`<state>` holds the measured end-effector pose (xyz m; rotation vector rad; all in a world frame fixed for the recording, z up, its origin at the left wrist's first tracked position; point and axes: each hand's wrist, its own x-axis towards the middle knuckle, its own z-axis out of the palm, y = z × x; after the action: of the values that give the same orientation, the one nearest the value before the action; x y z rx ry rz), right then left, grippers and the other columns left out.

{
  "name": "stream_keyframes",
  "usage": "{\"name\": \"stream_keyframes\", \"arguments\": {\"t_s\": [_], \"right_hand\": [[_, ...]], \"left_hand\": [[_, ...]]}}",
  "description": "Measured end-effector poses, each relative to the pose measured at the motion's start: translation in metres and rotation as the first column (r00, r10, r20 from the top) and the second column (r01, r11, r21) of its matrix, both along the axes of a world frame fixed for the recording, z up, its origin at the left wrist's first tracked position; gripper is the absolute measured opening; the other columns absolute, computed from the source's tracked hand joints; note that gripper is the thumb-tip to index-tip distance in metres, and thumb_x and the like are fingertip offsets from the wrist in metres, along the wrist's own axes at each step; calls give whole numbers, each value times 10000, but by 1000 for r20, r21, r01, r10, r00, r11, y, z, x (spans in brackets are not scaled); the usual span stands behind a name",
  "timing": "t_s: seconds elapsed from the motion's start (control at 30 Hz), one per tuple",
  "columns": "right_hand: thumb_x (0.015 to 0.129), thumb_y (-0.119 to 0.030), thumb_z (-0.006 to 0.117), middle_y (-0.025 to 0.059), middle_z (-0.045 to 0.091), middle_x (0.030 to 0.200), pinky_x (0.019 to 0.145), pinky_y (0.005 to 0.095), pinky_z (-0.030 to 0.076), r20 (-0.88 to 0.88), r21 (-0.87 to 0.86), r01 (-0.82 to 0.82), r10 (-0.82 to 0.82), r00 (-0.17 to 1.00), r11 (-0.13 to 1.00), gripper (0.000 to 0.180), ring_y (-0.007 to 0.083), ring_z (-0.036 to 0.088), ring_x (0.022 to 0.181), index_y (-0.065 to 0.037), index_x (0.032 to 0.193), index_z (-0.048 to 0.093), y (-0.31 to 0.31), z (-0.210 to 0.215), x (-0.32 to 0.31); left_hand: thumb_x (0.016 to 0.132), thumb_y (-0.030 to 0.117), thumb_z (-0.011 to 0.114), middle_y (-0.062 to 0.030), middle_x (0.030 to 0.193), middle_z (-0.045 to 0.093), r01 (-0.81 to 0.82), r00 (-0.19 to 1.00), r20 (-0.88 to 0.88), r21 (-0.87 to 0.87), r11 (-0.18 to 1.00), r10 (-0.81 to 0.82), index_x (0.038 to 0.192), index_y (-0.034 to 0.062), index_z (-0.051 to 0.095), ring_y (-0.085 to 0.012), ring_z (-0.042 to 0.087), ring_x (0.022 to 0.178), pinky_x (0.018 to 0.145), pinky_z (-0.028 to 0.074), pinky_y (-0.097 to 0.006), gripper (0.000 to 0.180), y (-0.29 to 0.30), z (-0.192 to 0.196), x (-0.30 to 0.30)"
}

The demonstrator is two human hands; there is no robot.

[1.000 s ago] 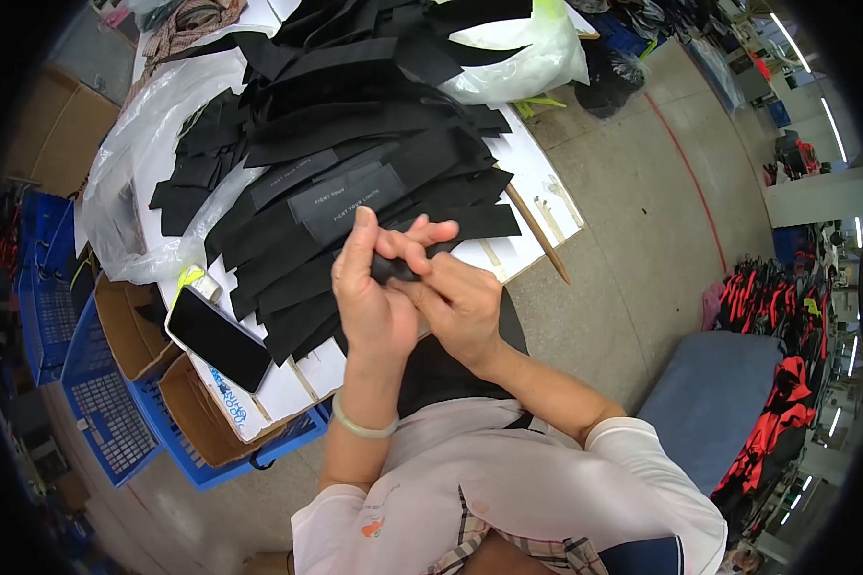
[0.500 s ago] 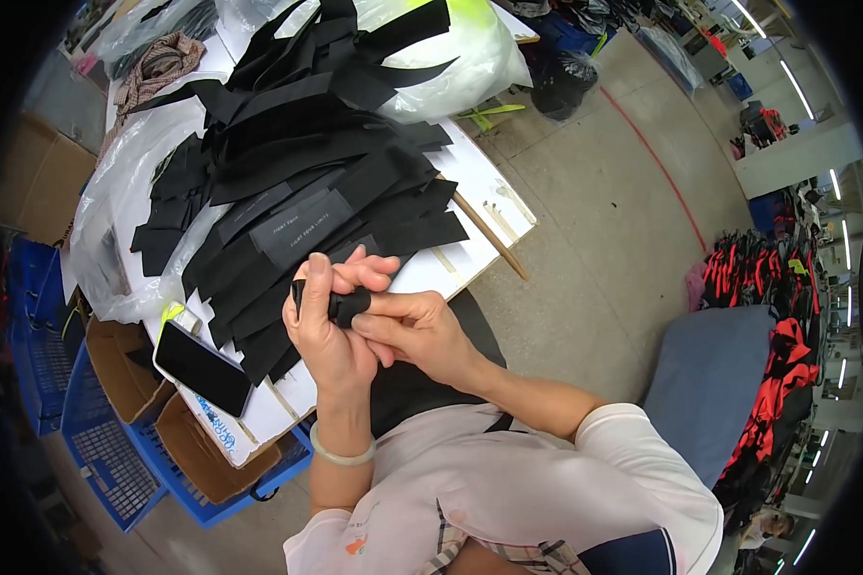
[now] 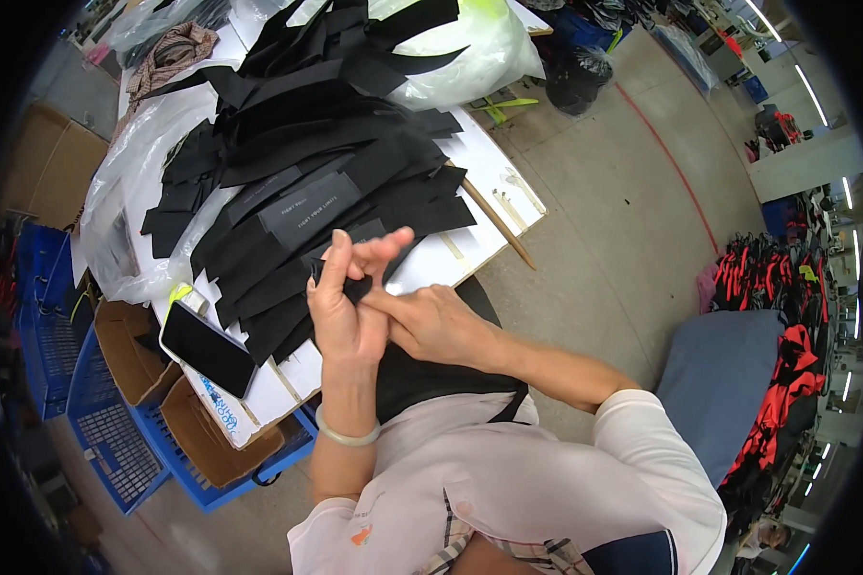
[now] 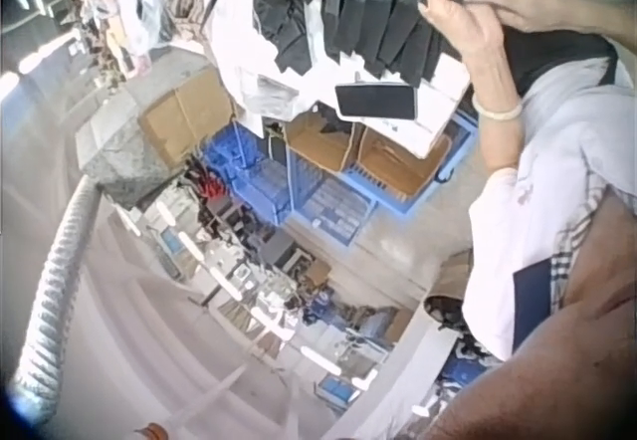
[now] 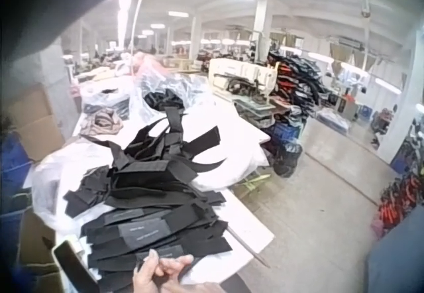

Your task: Manually turning black fabric straps inside out using a thin wooden stick tool.

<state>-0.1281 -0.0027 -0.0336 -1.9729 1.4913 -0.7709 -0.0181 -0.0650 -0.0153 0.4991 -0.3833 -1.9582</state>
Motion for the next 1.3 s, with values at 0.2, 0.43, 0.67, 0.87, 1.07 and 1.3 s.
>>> {"name": "stream_keyframes", "arguments": {"t_s": [0.2,0.43,0.67,0.87,1.07,1.3], "right_hand": [[743,-78,580,122,591,592,486,408,462,55,-267,186,-177,983,946,234,321,596,538,-65,976,562,-19,-1,20],[785,-58,575,99,611,602,479,327,468,406,36,-65,45,913,997,448,220,602,489,-23,1229,527,-3,16,-3],[762,-61,692,66,627,636,519,219,471,440,-168,395,-289,850,903,161,108,590,525,40,877,640,-14,27,6],[768,-22,681,16,589,592,459,192,401,573,206,397,-439,692,895,85,39,525,516,10,766,603,-16,22,3],[784,-18,656,7,574,640,433,186,347,806,586,-63,-572,152,808,59,49,484,507,16,788,608,-20,31,8],[739,5,699,-6,583,730,534,181,392,619,174,562,-534,576,809,175,27,502,630,9,893,617,-18,17,33]], "left_hand": [[945,249,510,-193,801,659,132,987,95,-16,991,-130,621,64,492,-336,617,980,972,398,-418,373,-6,0,5],[953,459,406,-219,823,641,195,953,-271,193,962,-139,646,68,496,-381,573,1011,975,398,-434,505,-9,2,11],[971,510,242,-278,1080,581,228,960,-198,131,965,-200,892,43,563,-369,535,1073,965,399,-440,572,7,18,-7],[1000,405,244,-273,1141,565,166,981,-115,86,982,-156,1032,-62,575,-327,534,1104,999,383,-411,573,7,-3,-8],[965,401,412,-219,879,657,-117,988,43,-421,899,149,741,13,533,-345,614,998,1054,300,-456,464,-1,-16,-8],[1000,437,185,-218,755,648,-77,993,66,-274,959,99,697,67,435,-382,607,996,1082,238,-476,540,-3,-12,-12]]}}
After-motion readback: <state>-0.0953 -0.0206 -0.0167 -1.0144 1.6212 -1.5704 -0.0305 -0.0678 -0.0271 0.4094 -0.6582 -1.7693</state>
